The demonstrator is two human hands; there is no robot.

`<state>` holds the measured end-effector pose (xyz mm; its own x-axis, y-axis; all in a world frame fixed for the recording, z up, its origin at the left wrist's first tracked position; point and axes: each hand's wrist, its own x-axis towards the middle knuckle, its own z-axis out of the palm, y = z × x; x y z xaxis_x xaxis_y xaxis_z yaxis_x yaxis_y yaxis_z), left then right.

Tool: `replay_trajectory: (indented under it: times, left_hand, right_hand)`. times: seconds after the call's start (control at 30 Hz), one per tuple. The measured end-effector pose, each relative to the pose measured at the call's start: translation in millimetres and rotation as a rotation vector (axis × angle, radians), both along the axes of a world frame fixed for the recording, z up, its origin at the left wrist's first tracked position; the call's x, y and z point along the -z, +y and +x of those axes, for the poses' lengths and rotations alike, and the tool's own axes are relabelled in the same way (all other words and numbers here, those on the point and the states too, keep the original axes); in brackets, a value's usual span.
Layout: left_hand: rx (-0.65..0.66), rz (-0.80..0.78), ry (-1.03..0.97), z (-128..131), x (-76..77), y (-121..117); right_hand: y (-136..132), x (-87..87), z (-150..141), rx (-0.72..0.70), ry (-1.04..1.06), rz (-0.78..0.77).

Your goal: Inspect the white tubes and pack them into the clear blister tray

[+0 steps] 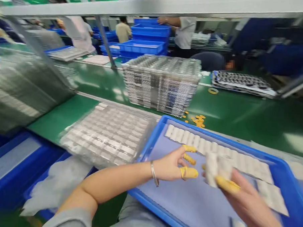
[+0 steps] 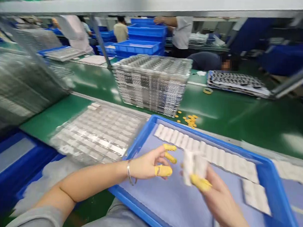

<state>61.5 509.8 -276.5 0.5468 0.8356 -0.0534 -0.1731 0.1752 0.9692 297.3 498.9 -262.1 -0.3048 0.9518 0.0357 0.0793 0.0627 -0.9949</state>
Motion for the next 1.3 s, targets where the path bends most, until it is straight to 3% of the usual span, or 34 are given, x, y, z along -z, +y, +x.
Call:
replay_trajectory:
  times: [0.13,0.23,0.47,0.6,0.73,0.97,1.07,1.3]
  left_hand:
    - [-0.064,-0.024,-0.152,44.2,-8.2,-6.2]
    - [-0.058,-0.067,-0.165,54.2,-10.5,-9.7]
    - [-0.085,-0.174,-0.249,71.3,-5.3,-12.7]
    - [-0.005,-0.26,-0.362,72.3,-0.3,-11.5]
    - [0.065,-0.307,-0.45,68.4,8.9,-9.8]
    - [0.149,-0.342,-0.498,63.9,11.3,-10.4]
    - [0.165,-0.323,-0.492,63.9,11.1,-11.1]
    - [0.145,-0.231,-0.469,67.3,18.5,-12.0]
  right_hand:
    - [-10.8,0.0,-9.0,-0.125,0.134,-0.011]
    - [-15.5,4.2,-6.8,-0.113,0.119,0.026]
    - [-21.8,16.4,28.8,-0.071,0.15,-0.089]
    - [-21.7,11.5,40.4,-0.077,0.197,-0.144]
    - [-21.6,16.2,42.1,0.008,0.287,-0.103]
    - [-19.8,14.2,37.0,-0.024,0.539,-0.263]
    - [-18.0,13.8,34.0,-0.078,0.542,-0.258]
    - [-21.4,21.7,24.0,-0.052,0.502,-0.246]
